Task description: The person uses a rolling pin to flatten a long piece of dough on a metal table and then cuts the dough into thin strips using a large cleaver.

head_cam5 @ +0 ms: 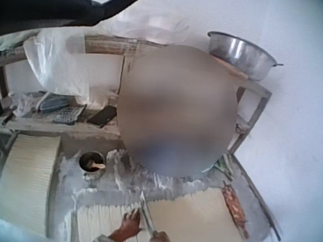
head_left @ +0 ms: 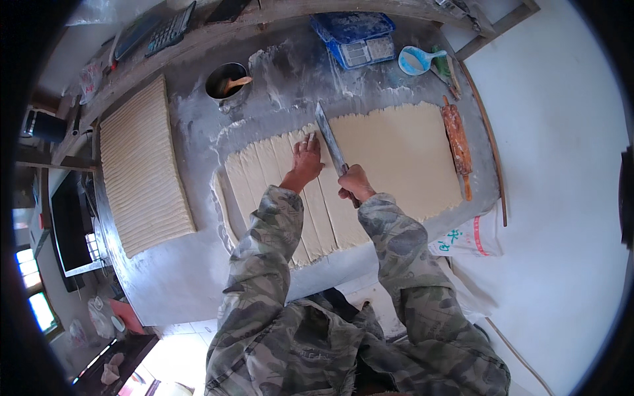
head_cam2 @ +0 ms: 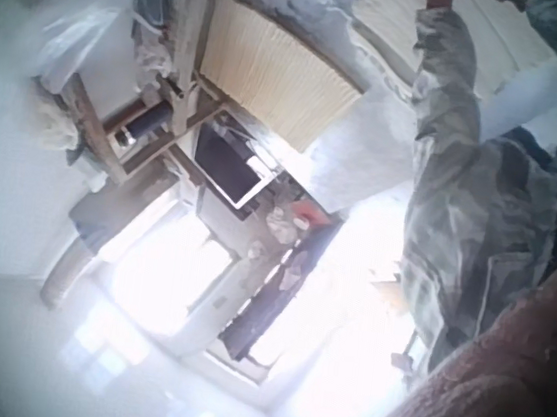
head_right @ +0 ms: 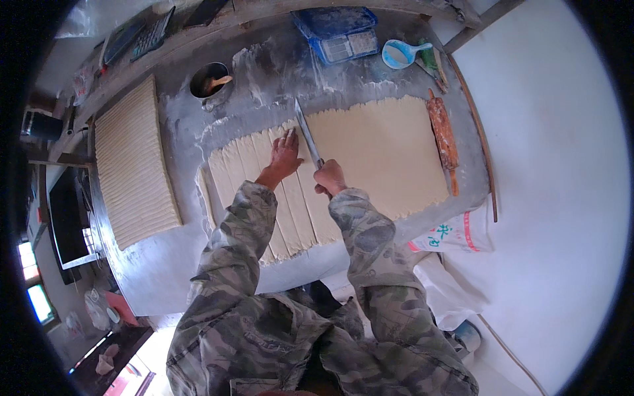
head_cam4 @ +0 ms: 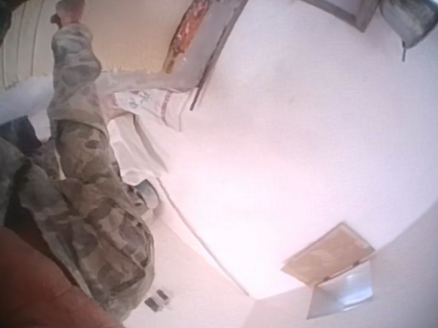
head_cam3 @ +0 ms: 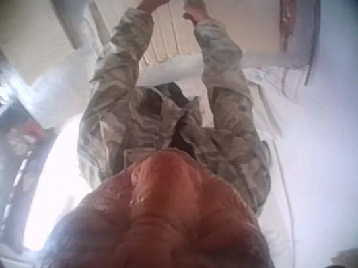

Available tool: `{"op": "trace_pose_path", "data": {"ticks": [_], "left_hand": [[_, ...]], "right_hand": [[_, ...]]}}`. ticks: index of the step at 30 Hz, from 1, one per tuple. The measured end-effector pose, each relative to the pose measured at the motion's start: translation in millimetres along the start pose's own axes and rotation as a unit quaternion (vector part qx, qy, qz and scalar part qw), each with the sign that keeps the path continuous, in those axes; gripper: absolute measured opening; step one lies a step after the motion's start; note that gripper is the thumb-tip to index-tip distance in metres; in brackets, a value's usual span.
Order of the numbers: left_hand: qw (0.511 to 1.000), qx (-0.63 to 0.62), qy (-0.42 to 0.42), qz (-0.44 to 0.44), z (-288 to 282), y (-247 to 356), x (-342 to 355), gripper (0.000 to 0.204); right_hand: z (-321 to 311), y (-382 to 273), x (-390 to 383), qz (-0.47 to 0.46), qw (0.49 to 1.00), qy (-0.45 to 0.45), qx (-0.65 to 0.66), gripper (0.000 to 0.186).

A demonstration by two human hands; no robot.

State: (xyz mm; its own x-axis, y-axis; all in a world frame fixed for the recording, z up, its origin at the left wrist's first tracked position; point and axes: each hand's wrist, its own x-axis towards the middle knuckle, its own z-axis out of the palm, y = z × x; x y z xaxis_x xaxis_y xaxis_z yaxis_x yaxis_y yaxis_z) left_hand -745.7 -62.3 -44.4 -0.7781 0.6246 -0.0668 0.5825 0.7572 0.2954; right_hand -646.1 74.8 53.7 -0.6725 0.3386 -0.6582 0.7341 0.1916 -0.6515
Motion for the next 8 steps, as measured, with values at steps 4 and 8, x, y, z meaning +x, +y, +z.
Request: {"op": "trace_pose_path", "data": {"ticks": [4, 8], "left_hand": [[0.999, 0.034, -0.026, -0.005, 4, 2, -1, 0.094], [0.996, 0.033, -0.077, -0.014, -1, 1, 2, 0.095]], "right_hand": [[3, 24, -5, 0.01, 0.999, -0.017, -0.034, 0.012], [4, 62, -27, 0.061, 0.997, -0.02, -0.033, 0.008]]}}
